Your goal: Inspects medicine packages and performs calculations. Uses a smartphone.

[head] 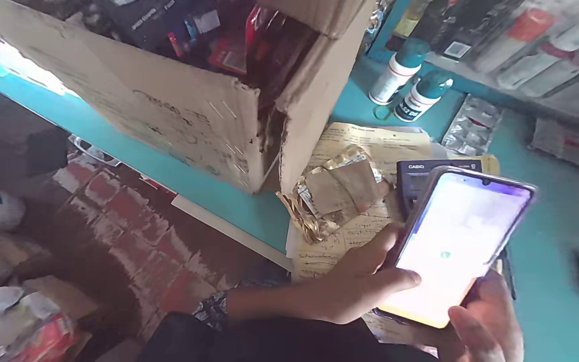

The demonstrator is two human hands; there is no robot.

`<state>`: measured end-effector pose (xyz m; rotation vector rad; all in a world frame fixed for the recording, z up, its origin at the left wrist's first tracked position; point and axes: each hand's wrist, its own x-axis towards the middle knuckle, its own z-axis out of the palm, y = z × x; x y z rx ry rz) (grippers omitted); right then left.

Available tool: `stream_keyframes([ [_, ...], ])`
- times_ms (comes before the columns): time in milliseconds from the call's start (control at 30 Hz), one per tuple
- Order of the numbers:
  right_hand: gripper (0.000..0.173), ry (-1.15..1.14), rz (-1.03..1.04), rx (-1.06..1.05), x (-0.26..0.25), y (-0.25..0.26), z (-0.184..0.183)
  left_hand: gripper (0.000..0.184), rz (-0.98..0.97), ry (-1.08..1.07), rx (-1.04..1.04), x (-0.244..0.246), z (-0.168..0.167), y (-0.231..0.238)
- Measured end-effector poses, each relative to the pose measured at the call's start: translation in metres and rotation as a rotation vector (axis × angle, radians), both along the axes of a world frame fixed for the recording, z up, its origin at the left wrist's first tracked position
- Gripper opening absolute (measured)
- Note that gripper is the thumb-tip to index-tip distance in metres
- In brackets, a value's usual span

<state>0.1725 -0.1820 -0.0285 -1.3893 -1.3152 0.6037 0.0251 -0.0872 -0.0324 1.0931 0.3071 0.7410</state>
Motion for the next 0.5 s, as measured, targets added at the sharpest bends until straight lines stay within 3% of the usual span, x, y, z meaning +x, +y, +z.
stream_keyframes([
  [200, 0.06, 0.068, -0.009, 0.077, 0.006, 0.004, -0.009, 0.046, 0.012, -0.028, -0.163, 0.002, -0.001, 0.0],
  [500, 0.044, 0.191, 0.057, 0.081, 0.013, 0.005, -0.012, 0.046, -0.02, -0.02, -0.21, 0.002, -0.005, 0.002],
])
